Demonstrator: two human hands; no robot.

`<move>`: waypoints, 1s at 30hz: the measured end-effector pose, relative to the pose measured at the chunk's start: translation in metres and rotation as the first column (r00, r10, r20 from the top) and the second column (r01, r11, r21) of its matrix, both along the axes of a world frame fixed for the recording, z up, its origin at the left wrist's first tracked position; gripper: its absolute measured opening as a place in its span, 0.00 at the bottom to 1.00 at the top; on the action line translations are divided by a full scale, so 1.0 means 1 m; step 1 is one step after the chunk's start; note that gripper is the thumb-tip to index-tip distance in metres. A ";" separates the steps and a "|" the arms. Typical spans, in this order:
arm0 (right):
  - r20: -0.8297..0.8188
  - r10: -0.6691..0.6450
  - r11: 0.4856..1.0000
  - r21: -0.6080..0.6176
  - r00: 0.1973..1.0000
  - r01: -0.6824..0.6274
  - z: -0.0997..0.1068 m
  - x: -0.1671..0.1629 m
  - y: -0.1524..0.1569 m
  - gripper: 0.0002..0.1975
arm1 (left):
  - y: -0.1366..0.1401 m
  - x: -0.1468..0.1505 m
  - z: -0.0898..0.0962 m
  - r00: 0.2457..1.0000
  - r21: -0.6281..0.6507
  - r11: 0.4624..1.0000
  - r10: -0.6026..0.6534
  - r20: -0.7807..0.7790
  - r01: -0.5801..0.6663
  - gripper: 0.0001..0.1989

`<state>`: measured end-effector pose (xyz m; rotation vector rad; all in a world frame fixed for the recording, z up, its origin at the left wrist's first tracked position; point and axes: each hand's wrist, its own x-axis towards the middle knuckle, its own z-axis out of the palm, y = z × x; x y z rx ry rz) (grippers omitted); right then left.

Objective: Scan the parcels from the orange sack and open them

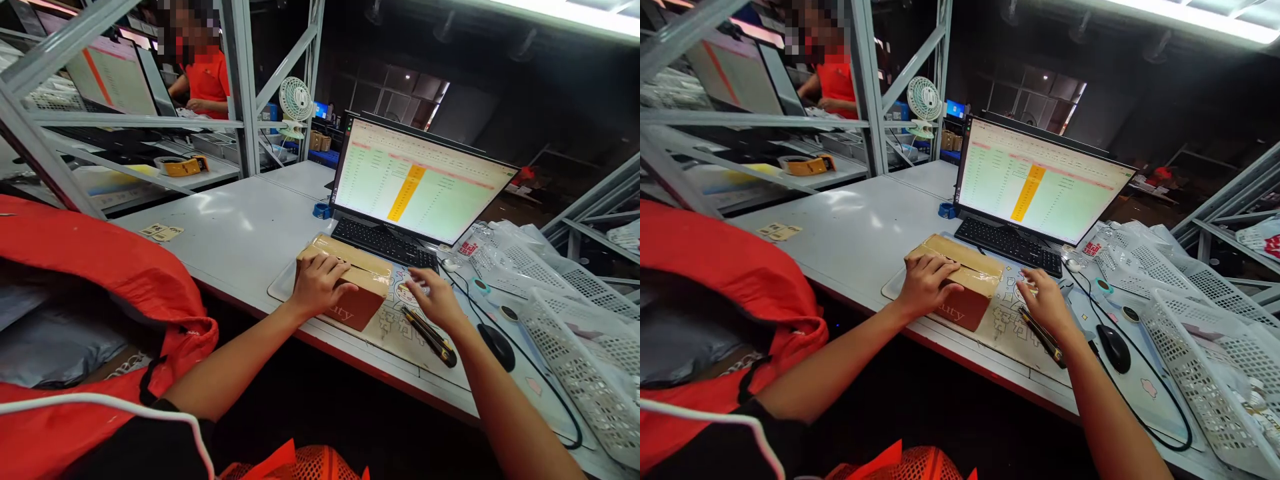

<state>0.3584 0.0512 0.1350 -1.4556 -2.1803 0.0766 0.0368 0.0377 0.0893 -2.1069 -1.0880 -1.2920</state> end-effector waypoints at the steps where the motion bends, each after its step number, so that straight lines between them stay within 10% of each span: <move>1: -0.044 0.059 0.998 0.032 0.997 -0.058 0.013 -0.019 0.008 0.24 | -0.001 0.000 0.001 1.000 0.003 1.000 -0.003 -0.001 0.003 0.28; 7: 0.263 0.216 0.973 -0.139 0.941 -0.184 0.055 -0.120 0.033 0.26 | -0.005 -0.001 0.007 1.000 0.008 1.000 -0.022 0.018 0.022 0.20; 13: 0.624 0.150 0.989 -0.100 0.767 -0.112 0.072 -0.134 0.024 0.21 | -0.006 -0.001 0.005 1.000 -0.013 1.000 -0.026 0.010 0.026 0.24; 19: 0.308 -0.034 0.964 -0.241 0.951 0.113 0.070 -0.125 0.074 0.19 | -0.030 0.002 0.004 0.998 -0.103 0.994 -0.040 0.037 0.044 0.21; 30: 0.057 0.028 0.881 -0.473 0.998 0.002 0.040 -0.112 0.105 0.28 | 0.023 0.000 0.088 0.975 -0.485 0.872 -0.058 -0.216 -0.056 0.22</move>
